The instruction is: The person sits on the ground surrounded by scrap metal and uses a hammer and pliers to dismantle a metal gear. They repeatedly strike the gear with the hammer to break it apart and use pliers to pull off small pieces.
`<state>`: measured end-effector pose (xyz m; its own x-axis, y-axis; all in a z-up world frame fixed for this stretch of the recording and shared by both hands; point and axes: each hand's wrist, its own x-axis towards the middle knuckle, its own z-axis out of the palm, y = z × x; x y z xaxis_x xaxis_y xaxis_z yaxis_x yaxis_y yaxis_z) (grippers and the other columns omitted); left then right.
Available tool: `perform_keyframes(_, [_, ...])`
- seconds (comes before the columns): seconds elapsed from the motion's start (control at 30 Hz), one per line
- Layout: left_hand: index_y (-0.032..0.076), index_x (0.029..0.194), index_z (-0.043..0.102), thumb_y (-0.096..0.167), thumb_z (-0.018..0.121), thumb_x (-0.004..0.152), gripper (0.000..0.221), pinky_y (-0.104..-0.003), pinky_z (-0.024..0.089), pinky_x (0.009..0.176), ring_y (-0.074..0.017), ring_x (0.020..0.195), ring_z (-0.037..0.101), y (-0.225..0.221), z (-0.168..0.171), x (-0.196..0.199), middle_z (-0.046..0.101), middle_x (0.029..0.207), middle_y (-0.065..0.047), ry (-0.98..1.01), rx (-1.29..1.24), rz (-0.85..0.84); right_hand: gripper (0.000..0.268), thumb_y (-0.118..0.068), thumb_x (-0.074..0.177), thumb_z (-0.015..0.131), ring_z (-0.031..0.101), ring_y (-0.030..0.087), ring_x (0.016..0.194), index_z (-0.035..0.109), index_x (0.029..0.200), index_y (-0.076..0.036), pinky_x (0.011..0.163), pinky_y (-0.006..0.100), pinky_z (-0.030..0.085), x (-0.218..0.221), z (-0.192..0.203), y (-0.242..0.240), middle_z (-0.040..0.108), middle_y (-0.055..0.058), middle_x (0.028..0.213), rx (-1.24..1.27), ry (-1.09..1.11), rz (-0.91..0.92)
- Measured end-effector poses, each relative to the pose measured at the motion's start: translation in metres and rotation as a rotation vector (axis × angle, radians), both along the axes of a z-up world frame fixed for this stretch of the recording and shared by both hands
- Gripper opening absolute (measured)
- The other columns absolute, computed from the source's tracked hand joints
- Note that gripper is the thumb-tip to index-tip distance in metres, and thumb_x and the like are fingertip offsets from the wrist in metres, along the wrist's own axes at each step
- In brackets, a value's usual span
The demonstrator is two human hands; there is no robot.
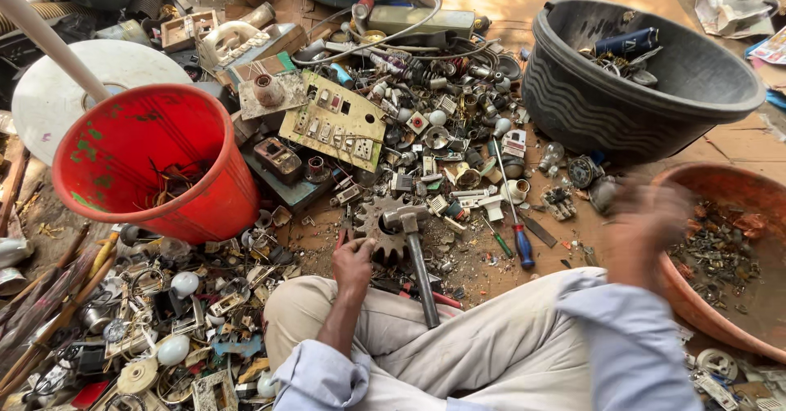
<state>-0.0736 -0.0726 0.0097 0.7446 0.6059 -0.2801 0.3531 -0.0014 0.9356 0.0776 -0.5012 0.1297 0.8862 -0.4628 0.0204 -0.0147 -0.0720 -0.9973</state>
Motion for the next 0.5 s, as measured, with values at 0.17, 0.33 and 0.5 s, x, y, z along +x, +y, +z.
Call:
perform_keyframes(0.17, [0.007, 0.103, 0.083, 0.023, 0.077, 0.091, 0.020, -0.035, 0.058, 0.083, -0.0196, 0.082, 0.074, 0.005, -0.012, 0.028, 0.081, 0.094, -0.009, 0.149, 0.182, 0.059, 0.027, -0.023, 0.100, 0.058, 0.067, 0.025, 0.080, 0.061, 0.119, -0.003, 0.075, 0.043, 0.060, 0.002, 0.016, 0.020, 0.069, 0.015, 0.100, 0.360, 0.102, 0.188])
perform_keyframes(0.33, [0.012, 0.105, 0.081, 0.027, 0.075, 0.090, 0.022, -0.042, 0.058, 0.089, -0.0237, 0.094, 0.073, 0.007, -0.024, 0.032, 0.078, 0.108, -0.008, 0.292, 0.183, 0.043, 0.045, -0.027, 0.092, 0.075, 0.067, 0.019, 0.087, 0.061, 0.128, -0.005, 0.073, 0.035, 0.058, -0.073, -0.064, 0.200, 0.069, 0.011, 0.108, -0.347, 0.743, 0.726])
perform_keyframes(0.5, [0.012, 0.110, 0.080, 0.032, 0.074, 0.093, 0.027, -0.041, 0.055, 0.097, -0.0257, 0.103, 0.072, 0.008, -0.035, 0.028, 0.078, 0.113, -0.012, 0.282, 0.319, -0.007, 0.046, -0.030, 0.098, 0.063, 0.058, 0.019, 0.053, 0.050, 0.131, -0.001, 0.047, 0.032, 0.048, -0.104, -0.101, 0.242, 0.061, 0.010, 0.071, 0.207, 0.817, 0.822])
